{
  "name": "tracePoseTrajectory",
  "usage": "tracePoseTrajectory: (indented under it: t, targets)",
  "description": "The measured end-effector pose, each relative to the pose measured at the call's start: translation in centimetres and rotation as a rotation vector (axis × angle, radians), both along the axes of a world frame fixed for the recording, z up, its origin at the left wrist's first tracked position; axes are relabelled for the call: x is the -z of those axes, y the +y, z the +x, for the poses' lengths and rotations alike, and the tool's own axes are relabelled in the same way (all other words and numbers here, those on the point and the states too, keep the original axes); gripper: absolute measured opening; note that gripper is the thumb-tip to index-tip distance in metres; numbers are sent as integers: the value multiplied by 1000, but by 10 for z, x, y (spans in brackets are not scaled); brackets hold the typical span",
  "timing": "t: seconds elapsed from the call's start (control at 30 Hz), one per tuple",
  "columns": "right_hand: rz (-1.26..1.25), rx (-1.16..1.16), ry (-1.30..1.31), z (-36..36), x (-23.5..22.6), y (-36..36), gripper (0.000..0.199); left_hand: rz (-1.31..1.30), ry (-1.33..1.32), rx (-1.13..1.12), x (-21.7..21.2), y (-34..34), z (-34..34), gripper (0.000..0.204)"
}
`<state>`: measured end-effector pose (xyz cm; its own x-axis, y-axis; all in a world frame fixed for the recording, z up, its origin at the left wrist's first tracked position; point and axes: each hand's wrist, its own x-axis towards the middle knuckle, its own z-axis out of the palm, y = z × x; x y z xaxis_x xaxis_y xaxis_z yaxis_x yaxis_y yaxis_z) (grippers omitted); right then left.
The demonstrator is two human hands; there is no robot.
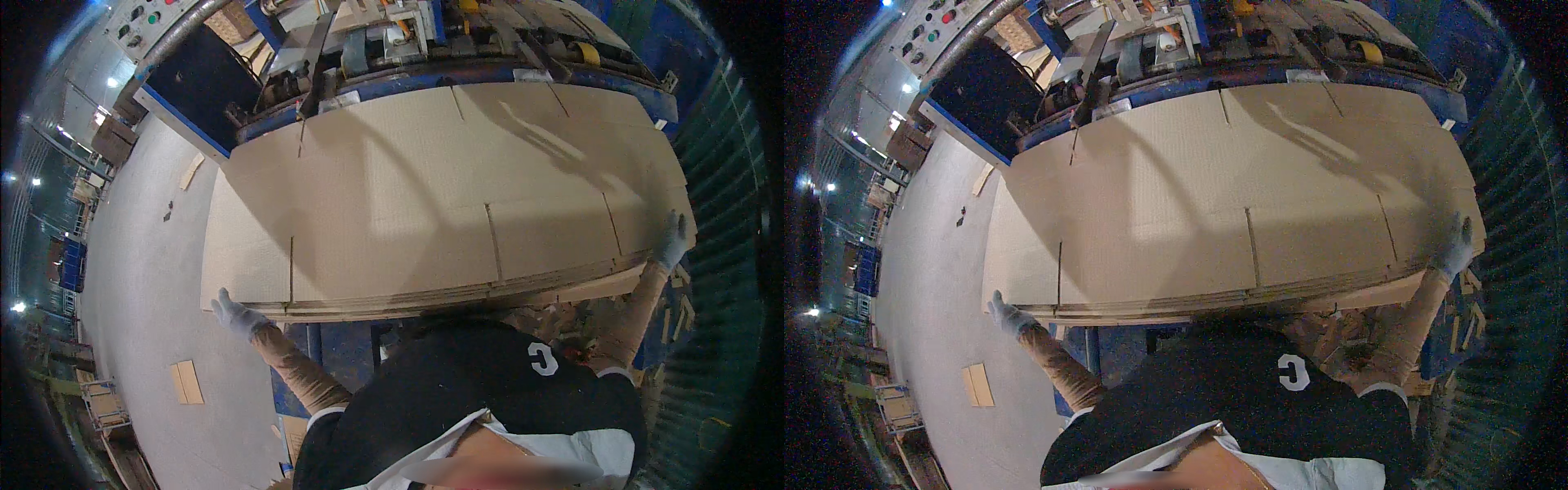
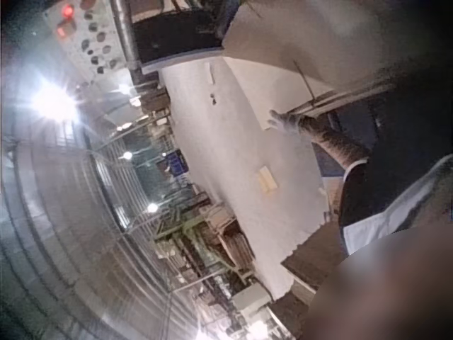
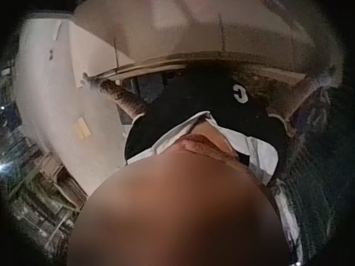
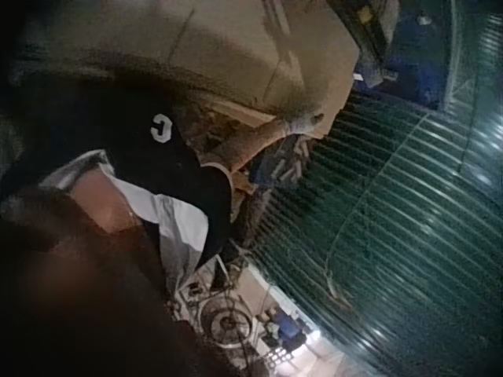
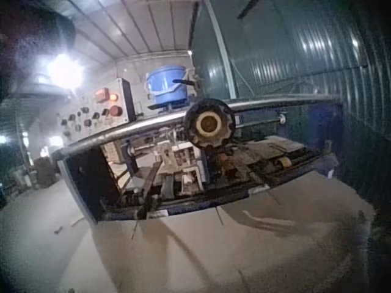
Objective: The person repeatedly picks up flat cardboard sheets from a stack and places them onto a machine table. The person aligns each sheet by hand and continues the cycle throughout the clip.
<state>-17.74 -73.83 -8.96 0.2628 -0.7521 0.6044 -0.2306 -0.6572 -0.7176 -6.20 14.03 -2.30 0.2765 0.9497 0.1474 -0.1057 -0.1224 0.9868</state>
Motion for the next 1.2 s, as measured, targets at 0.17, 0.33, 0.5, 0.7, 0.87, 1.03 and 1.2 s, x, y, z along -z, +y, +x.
tracePoseTrajectory:
  t: [0.17, 0.33, 0.5, 0.7, 0.87, 1.03, 1.2]
  targets:
    - [311, -343, -93, -25, -41, 0, 43, -228, -225, 137, 8, 39, -10, 13]
    - [-11, -362, 48, -7, -141, 37, 45, -212, -306, 177, 22, 49, -6, 14]
    - [183, -645, -268, 26, -246, 80, 54, -84, -308, 93, 8, 19, -4, 33]
    - [-70, -421, -220, 35, -301, 129, 59, -358, -535, 484, -3, 19, 17, 53]
    - [-200, -250, 187, -25, -206, 221, 33, 240, -219, 612, 7, -3, -3, 40]
    - [-699, -1183, 579, -25, -108, 291, 29, 441, 90, 909, -36, -101, -39, 38]
    - [-764, -1184, 589, -8, -96, 297, 33, 1715, 389, 1386, -48, -191, -22, 61]
